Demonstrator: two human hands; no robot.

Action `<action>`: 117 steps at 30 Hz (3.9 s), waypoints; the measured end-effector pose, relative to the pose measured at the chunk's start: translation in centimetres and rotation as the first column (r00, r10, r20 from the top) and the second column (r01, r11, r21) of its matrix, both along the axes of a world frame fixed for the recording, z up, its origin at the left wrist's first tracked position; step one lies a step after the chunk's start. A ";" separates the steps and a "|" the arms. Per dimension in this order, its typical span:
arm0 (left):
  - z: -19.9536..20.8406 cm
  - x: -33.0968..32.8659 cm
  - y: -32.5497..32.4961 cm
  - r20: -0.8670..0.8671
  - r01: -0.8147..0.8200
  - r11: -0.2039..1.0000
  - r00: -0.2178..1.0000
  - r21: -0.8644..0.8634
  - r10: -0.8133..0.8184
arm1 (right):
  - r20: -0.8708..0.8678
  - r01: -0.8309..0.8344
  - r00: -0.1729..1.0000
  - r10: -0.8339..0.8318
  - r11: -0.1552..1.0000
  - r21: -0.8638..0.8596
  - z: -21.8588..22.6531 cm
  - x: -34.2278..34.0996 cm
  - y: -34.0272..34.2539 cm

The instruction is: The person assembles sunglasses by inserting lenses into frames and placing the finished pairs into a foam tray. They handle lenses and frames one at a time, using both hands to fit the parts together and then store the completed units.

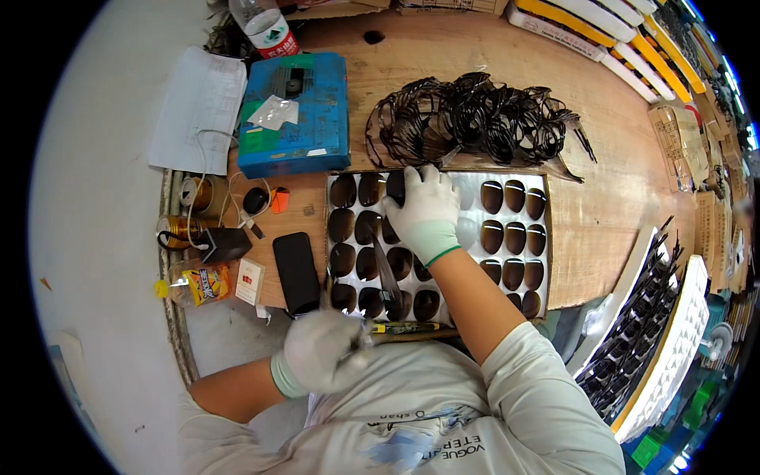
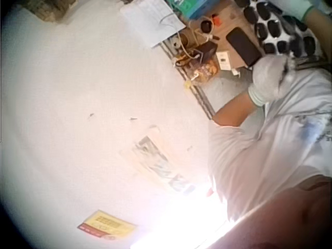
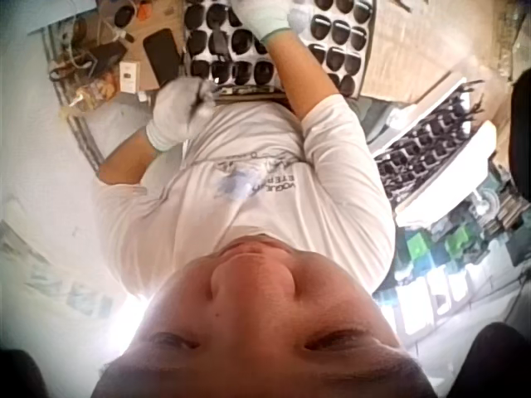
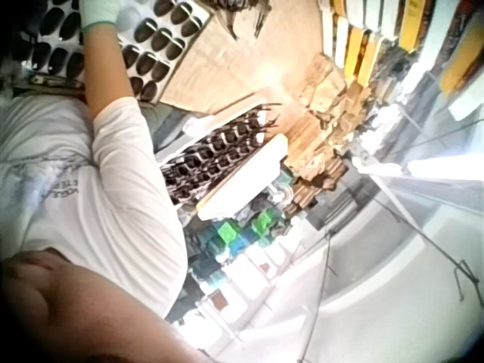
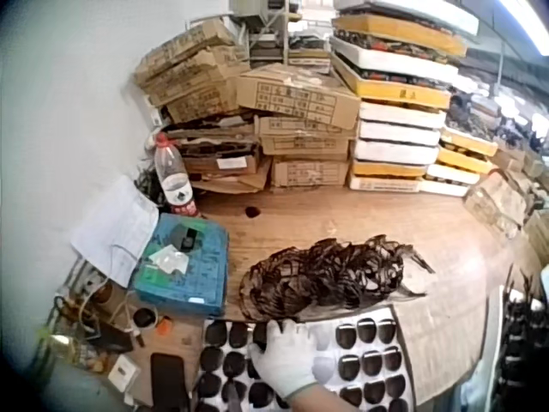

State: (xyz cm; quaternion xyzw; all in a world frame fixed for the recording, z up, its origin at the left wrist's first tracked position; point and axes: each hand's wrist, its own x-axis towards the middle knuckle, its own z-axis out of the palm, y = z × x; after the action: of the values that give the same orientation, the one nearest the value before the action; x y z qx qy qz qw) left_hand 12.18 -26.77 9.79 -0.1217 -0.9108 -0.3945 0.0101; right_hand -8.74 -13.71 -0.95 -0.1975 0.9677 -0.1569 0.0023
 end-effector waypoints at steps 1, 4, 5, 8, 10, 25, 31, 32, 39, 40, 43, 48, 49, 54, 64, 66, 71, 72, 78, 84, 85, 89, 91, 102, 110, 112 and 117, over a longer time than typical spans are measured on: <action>0.5 0.8 0.2 0.024 0.081 0.992 0.996 0.100 -0.084 | -0.004 -0.004 1.000 0.004 0.997 -0.073 -0.2 0.3 0.0; 1.1 2.6 1.2 0.178 0.039 0.947 0.979 0.318 -0.100 | -0.108 -0.082 0.993 0.045 0.926 -0.367 -1.8 1.1 1.1; 2.2 2.5 1.7 0.283 -0.037 0.909 0.955 0.415 -0.090 | -0.071 -0.114 0.993 0.094 0.914 -0.390 -1.3 1.9 2.0; 3.0 2.1 2.9 0.296 -0.127 0.804 0.953 0.581 -0.063 | -0.152 -0.300 0.954 0.260 0.861 -0.412 -0.2 4.7 5.9; 3.2 2.6 3.7 0.246 -0.120 0.757 0.968 0.642 -0.055 | -0.340 -0.502 0.848 0.408 0.823 -0.265 0.2 6.6 9.9; 0.9 2.9 4.3 0.112 -0.128 0.948 0.989 0.292 0.099 | 0.504 0.481 0.820 0.269 0.153 -0.863 8.3 20.4 10.4; -0.4 4.2 4.1 0.183 -0.080 0.957 0.983 0.281 0.028 | 0.490 0.399 0.798 0.351 0.303 -0.866 9.8 19.6 10.9; -0.5 4.5 4.0 0.182 -0.075 0.951 0.983 0.299 0.020 | 0.505 0.410 0.778 0.373 0.308 -0.859 9.8 19.1 11.1; -0.3 4.7 3.7 0.182 -0.009 0.861 0.979 0.509 -0.097 | 0.619 0.568 0.460 0.637 0.325 -0.756 9.5 16.9 11.9; -0.2 4.5 3.7 0.183 -0.009 0.840 0.977 0.543 -0.108 | 0.621 0.574 0.440 0.649 0.329 -0.750 9.6 16.8 12.1; 0.1 4.6 3.6 0.185 -0.033 0.866 0.980 0.500 -0.070 | 0.632 0.612 0.415 0.654 0.313 -0.726 9.8 17.0 12.2; -0.9 5.2 3.9 0.134 -0.025 0.908 0.990 0.419 -0.035 | 0.695 0.702 0.308 0.650 0.338 -0.627 9.8 17.2 12.4; -0.9 5.2 3.9 0.123 -0.007 0.920 0.991 0.391 -0.045 | 0.708 0.682 0.319 0.630 0.366 -0.633 9.9 17.1 12.5; 0.0 4.8 4.2 0.242 -0.106 0.850 0.970 0.517 -0.026 | 0.687 0.532 0.506 0.522 0.438 -0.724 10.5 17.6 12.2; 1.6 4.1 5.5 0.491 -0.318 0.654 0.866 0.686 -0.094 | 0.572 0.268 0.658 0.490 0.558 -0.786 12.6 17.7 13.2; 2.1 3.9 6.2 0.462 -0.288 0.755 0.887 0.589 -0.022 | 0.609 0.248 0.623 0.491 0.614 -0.749 12.1 17.1 13.5; 2.0 3.4 7.7 0.253 -0.206 0.932 0.959 0.297 0.131 | 0.711 0.510 0.437 0.551 0.499 -0.701 10.6 16.9 13.8; 1.9 3.0 8.1 0.236 -0.201 0.938 0.962 0.282 0.135 | 0.714 0.522 0.409 0.569 0.496 -0.694 9.6 16.7 14.2; 3.3 -2.0 10.5 0.268 0.106 0.994 0.957 0.029 -0.109 | 0.365 0.195 0.909 0.202 0.567 -0.800 8.7 15.0 18.8; 2.1 -13.5 13.2 0.342 0.486 0.854 0.783 0.185 -0.520 | 0.471 0.162 0.768 0.435 0.579 -0.799 9.8 14.5 25.7; 0.2 -15.9 14.5 0.424 0.067 0.980 0.894 0.189 -0.143 | 0.478 0.148 0.790 0.385 0.637 -0.756 10.3 14.5 26.1; -9.8 -23.9 15.9 0.112 -0.094 0.820 0.976 -0.564 0.188 | 0.187 -0.031 0.942 0.280 0.625 -0.780 10.2 14.9 26.5; -10.3 -24.4 16.3 0.182 -0.035 0.804 0.967 -0.594 0.176 | 0.270 0.087 0.933 0.237 0.580 -0.810 10.2 15.4 26.9; -7.4 -16.3 13.9 -0.075 -0.072 0.997 0.995 -0.016 0.070 | 0.291 0.179 0.829 0.477 0.267 -0.947 8.3 15.8 25.9; -1.9 -2.2 10.7 0.401 -0.312 0.537 0.915 0.783 -0.053 | 0.415 0.105 0.793 0.446 0.571 -0.814 8.6 15.6 20.0; -2.0 -1.3 10.5 0.376 -0.354 0.556 0.923 0.752 0.079 | 0.364 0.113 0.791 0.492 0.468 -0.877 8.3 15.4 16.8; -2.3 0.5 7.2 0.431 -0.399 0.358 0.902 0.844 -0.010 | 0.477 0.245 0.689 0.545 0.443 -0.862 7.8 17.0 14.3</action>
State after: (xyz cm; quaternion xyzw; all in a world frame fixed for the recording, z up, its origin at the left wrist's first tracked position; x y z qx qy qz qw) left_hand 12.71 -19.54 7.54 0.0912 -0.5299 -0.8419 -0.0451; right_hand 8.23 0.61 6.88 -0.1868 0.6329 -0.6956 0.2841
